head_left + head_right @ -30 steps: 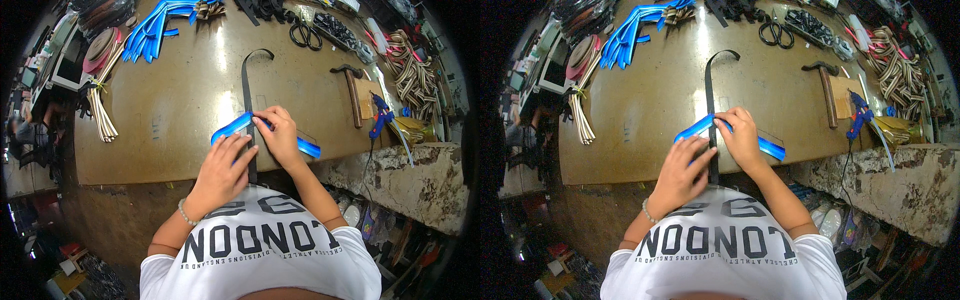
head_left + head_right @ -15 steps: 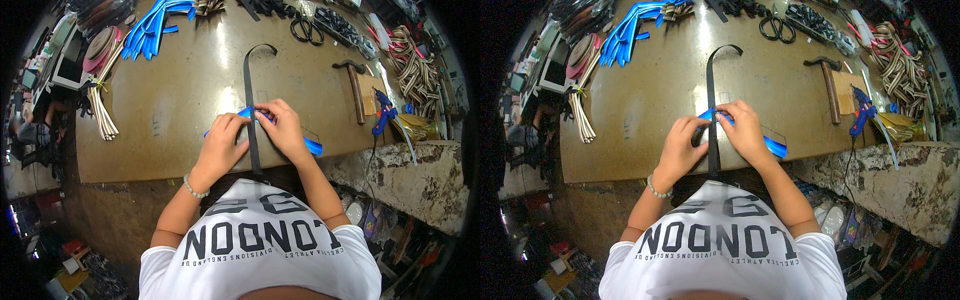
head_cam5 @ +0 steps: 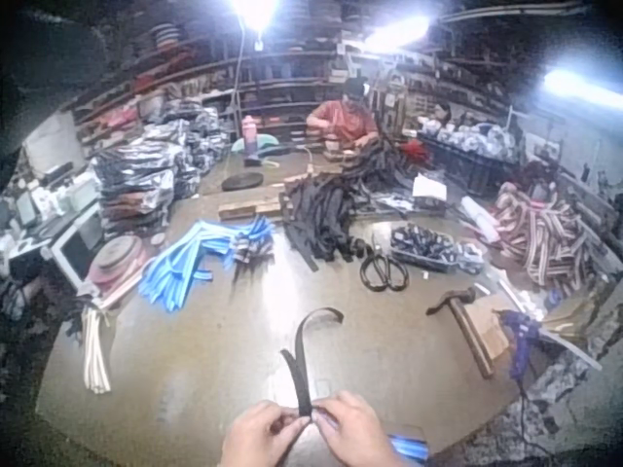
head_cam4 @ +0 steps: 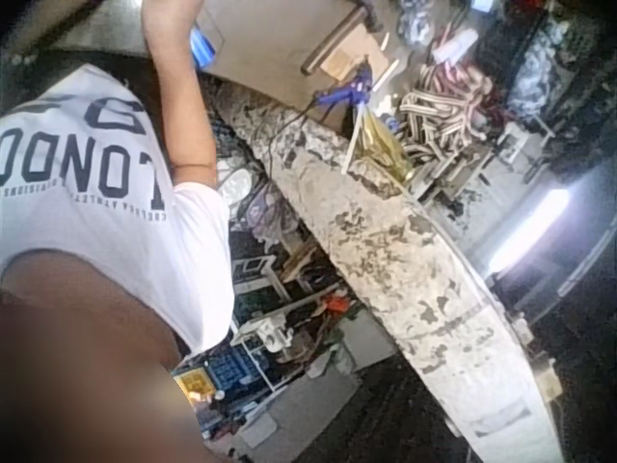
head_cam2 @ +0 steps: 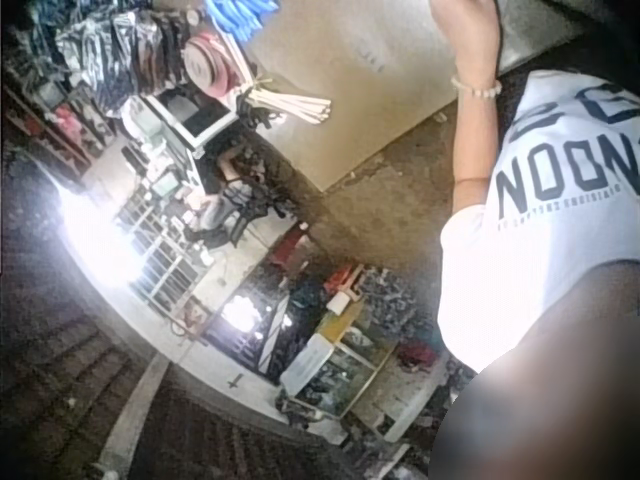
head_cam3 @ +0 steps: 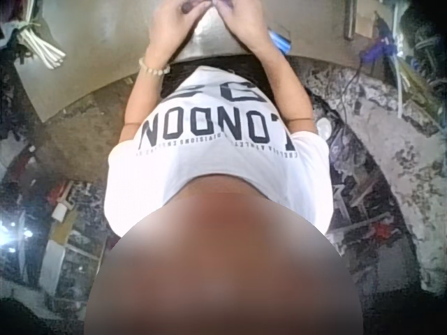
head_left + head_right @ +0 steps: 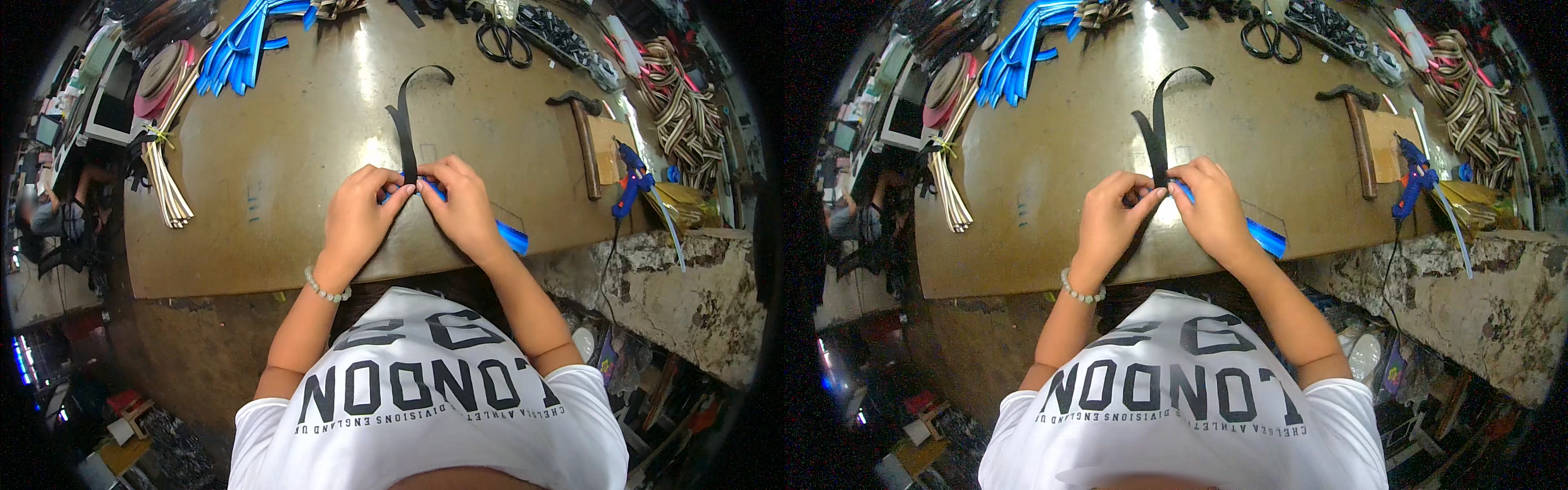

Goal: The person cuts blue ribbons into short pieces using scissors, then uses a hot glue gun to attach the blue pieces to a black strap. They also use a hammer to tap small metal fasteners onto the joined sections.

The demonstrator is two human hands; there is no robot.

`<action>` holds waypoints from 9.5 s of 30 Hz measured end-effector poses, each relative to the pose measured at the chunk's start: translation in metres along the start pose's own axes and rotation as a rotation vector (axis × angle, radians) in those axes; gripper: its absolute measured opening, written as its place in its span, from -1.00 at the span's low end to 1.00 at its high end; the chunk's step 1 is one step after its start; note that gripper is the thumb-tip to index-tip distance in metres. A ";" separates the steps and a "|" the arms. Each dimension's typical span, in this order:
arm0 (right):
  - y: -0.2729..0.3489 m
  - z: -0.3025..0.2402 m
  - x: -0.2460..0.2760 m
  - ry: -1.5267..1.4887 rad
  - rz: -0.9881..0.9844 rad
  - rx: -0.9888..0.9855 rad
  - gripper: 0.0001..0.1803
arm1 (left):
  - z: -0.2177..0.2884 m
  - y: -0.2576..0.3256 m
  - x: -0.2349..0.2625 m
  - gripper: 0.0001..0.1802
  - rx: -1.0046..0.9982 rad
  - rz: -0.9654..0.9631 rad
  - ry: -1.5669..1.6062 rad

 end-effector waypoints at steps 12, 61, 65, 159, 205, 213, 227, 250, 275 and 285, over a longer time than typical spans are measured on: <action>-0.070 0.008 -0.008 -0.407 -0.614 -0.219 -0.76 | -0.006 -0.004 -0.002 -0.71 0.084 -0.043 -0.043; 0.040 -0.006 0.046 0.294 -0.115 -0.182 -0.67 | -0.016 0.010 0.004 -0.76 -0.011 0.148 0.106; 0.036 -0.027 0.047 0.286 -0.065 -0.067 -0.61 | -0.013 0.008 0.007 -0.79 -0.008 0.138 0.110; 0.032 0.185 0.275 0.597 0.825 -0.390 -0.37 | 0.013 0.029 -0.007 -0.83 -0.225 0.129 -0.024; 0.044 0.077 0.175 -0.192 0.493 -0.285 -0.52 | 0.004 0.031 -0.010 -0.76 -0.190 0.098 0.032; 0.093 0.096 0.222 0.873 0.256 -0.901 -0.39 | 0.018 0.022 -0.011 -0.72 -0.165 0.057 -0.081; -0.232 0.295 0.339 0.836 0.099 -0.460 -0.59 | 0.015 0.006 -0.013 -0.74 -0.098 0.015 -0.027; -0.192 0.134 0.249 0.266 -0.025 -0.095 -0.67 | 0.008 0.014 -0.016 -0.78 -0.105 0.107 0.032; -0.176 0.154 0.210 0.415 0.498 -0.259 -0.76 | 0.012 0.023 0.009 -0.81 -0.206 0.346 0.157; -0.213 0.190 0.235 0.855 0.528 -0.043 -0.70 | 0.011 0.025 0.008 -0.81 -0.194 0.345 0.141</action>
Point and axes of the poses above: each hand's wrist, its own y-axis away from the middle knuckle, its own x-axis out of the back of the hand, z = x × y, the point moved 6 cm from there along -y, towards the middle knuckle, and after that the axes turned 3 degrees about -x, right-handed, at the moved point
